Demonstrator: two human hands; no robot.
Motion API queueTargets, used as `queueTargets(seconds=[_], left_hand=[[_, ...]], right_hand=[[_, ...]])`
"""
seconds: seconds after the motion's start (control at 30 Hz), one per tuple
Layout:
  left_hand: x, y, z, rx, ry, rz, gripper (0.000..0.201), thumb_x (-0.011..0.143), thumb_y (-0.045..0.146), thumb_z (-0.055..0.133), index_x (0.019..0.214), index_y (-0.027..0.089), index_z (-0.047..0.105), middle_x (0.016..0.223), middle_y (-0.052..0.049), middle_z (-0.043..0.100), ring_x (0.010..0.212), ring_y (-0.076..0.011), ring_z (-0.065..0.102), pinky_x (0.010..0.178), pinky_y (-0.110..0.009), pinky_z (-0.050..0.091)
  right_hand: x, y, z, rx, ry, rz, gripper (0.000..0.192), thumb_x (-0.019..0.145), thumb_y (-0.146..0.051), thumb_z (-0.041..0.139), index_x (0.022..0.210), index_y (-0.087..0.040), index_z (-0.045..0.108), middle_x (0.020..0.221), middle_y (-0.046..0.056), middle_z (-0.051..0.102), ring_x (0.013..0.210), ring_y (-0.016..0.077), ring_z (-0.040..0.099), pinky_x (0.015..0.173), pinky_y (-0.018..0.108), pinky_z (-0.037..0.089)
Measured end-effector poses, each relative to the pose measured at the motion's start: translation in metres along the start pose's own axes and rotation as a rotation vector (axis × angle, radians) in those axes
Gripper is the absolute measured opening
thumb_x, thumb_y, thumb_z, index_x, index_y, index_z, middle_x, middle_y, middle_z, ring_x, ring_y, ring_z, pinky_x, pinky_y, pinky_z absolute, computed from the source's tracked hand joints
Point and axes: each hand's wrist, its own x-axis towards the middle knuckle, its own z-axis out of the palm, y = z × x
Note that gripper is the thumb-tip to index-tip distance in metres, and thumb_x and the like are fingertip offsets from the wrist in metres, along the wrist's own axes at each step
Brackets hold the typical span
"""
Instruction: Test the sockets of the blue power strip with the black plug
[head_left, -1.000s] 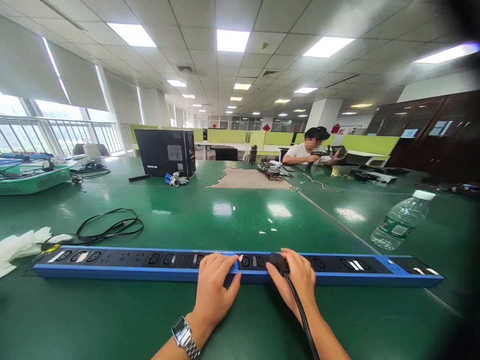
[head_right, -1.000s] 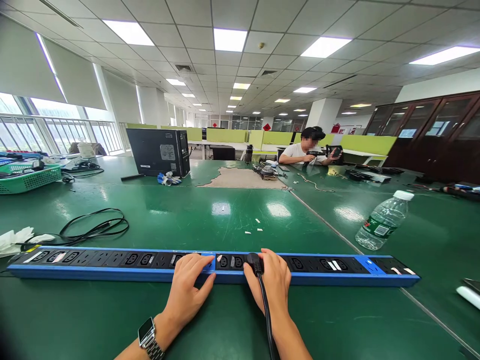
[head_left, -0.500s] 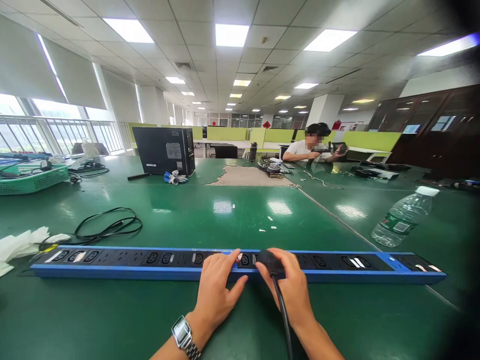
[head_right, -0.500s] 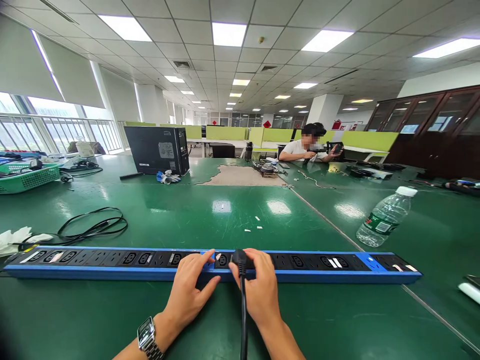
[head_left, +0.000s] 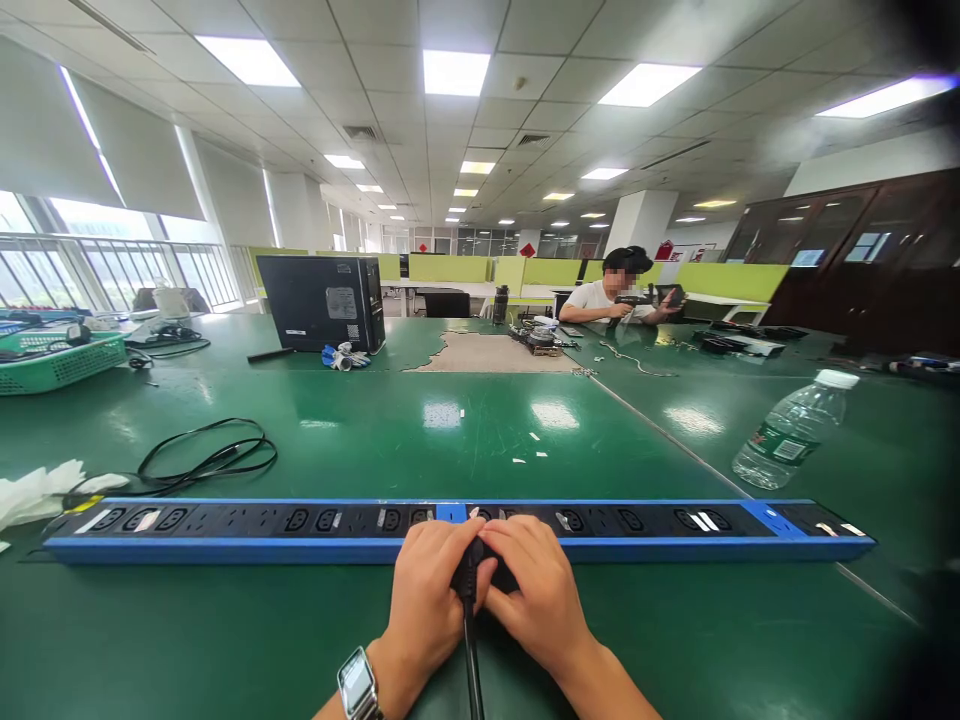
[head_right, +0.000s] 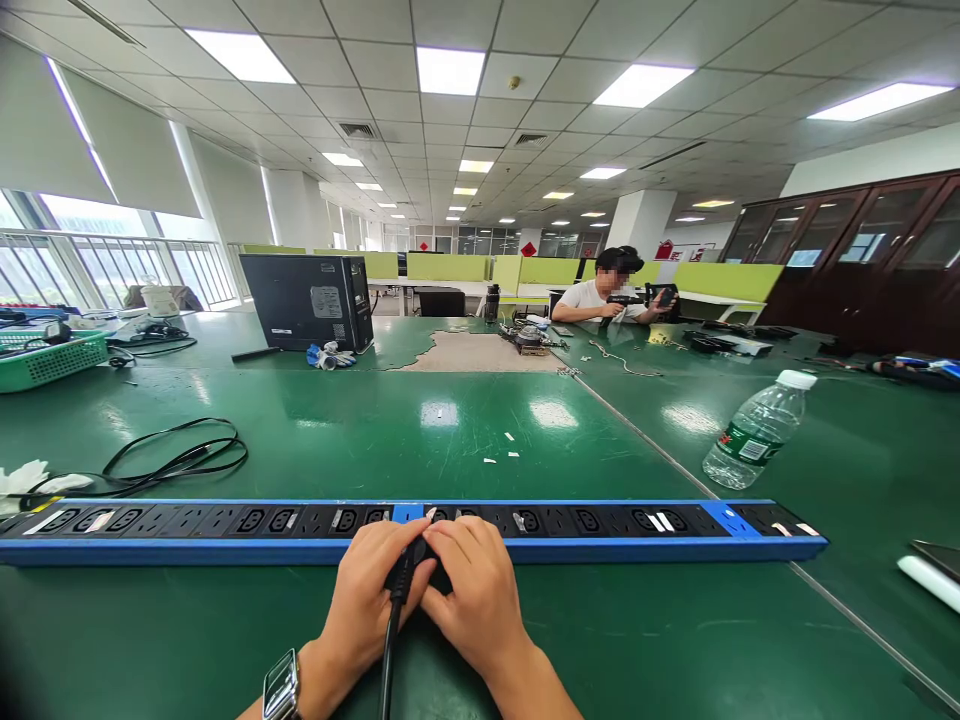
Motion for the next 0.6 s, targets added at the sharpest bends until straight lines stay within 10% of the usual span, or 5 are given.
queueTargets(seconds=[0.4, 0.6], left_hand=[[0.003, -0.071, -0.080, 0.325, 0.349, -0.623, 0.050, 0.083, 0.061, 0.058, 0.113, 0.023, 0.067, 0.097, -0.006, 0.075, 0.083, -0.0235, 0.070, 0.081, -0.035, 0.054], [-0.003, -0.084, -0.090, 0.406, 0.207, -0.685, 0.037, 0.079, 0.057, 0.060, 0.095, 0.026, 0.072, 0.081, -0.001, 0.075, 0.073, -0.0223, 0.070, 0.067, -0.030, 0.054]], right_hand=[[-0.007, 0.032, -0.014, -0.026, 0.075, 0.343, 0.022, 0.088, -0.043, 0.061, 0.094, -0.023, 0.068, 0.093, 0.006, 0.071, 0.090, 0.0230, 0.063, 0.078, 0.039, 0.053], [-0.004, 0.029, -0.015, -0.007, 0.080, 0.338, 0.017, 0.089, -0.037, 0.059, 0.089, -0.022, 0.068, 0.091, 0.006, 0.070, 0.088, 0.0221, 0.063, 0.078, 0.038, 0.053]])
